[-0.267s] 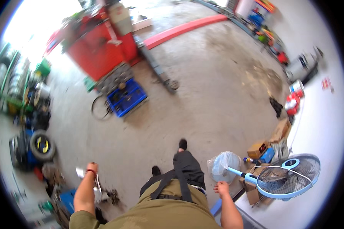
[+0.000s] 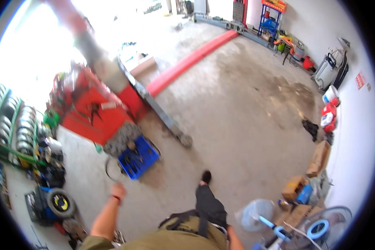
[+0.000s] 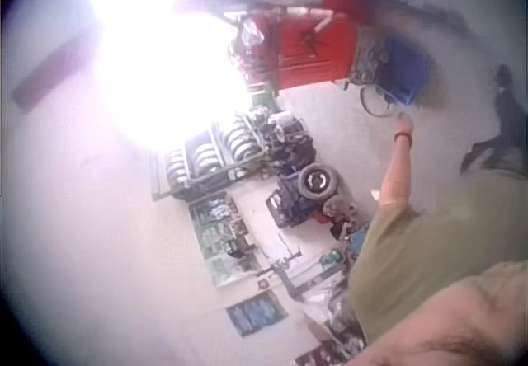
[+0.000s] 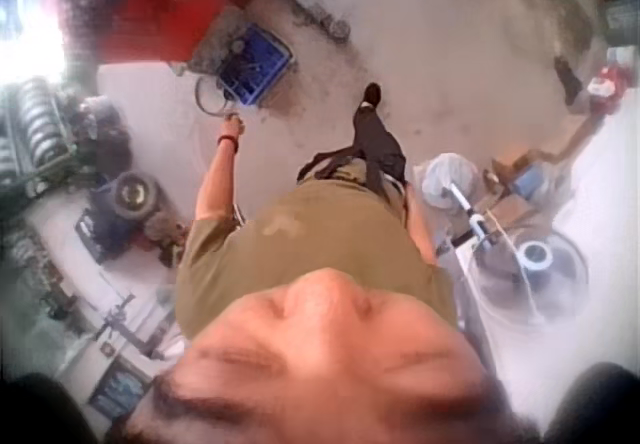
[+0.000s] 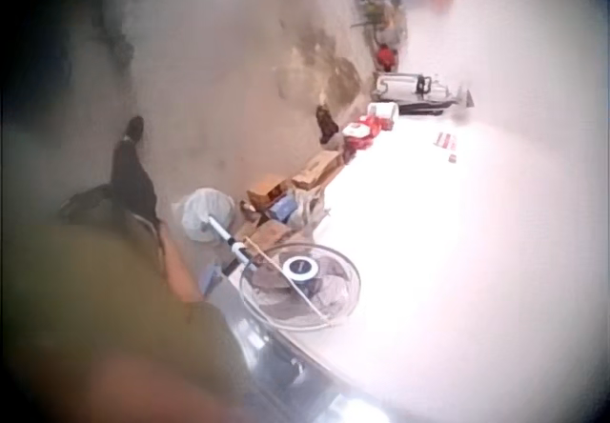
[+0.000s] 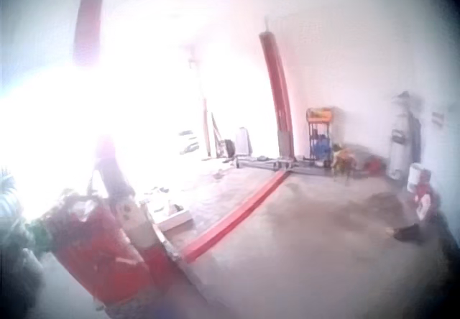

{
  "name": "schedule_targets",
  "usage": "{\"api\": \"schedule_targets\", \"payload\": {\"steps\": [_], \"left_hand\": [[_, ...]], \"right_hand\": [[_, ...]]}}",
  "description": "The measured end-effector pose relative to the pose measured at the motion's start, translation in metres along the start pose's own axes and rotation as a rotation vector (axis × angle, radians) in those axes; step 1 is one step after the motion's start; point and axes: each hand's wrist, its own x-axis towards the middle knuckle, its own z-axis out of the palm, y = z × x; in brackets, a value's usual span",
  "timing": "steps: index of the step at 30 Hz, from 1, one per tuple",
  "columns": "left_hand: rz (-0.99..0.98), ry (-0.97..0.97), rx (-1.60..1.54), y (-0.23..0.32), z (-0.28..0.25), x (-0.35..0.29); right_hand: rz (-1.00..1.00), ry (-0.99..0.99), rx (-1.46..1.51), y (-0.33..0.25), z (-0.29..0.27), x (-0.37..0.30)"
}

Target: The person puts on gloves and retrieves a wrench and screwdriver from a tool cart. They walk to a white car with the hood open, remove the hood latch spring, and use a screwdriver to adjust the latch mechanism. They then reattach the spring and tighten the latch with the wrench.

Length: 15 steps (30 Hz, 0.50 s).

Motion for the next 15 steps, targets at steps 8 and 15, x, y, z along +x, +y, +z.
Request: {"api": "schedule_targets", "payload": {"steps": [8, 15], "left_hand": [[-0.193, -0.702, -1.318, 0.250, -0.138, 0.025], [-0.398, -0.827, -1.114, 0.234, -0.149, 0.144]], "right_hand": [[-0.029, 0.208, 0.296, -0.381, -0.176, 0.100], [-0.101, 0.220, 0.293, -0.598, -0.242, 0.250]]}}
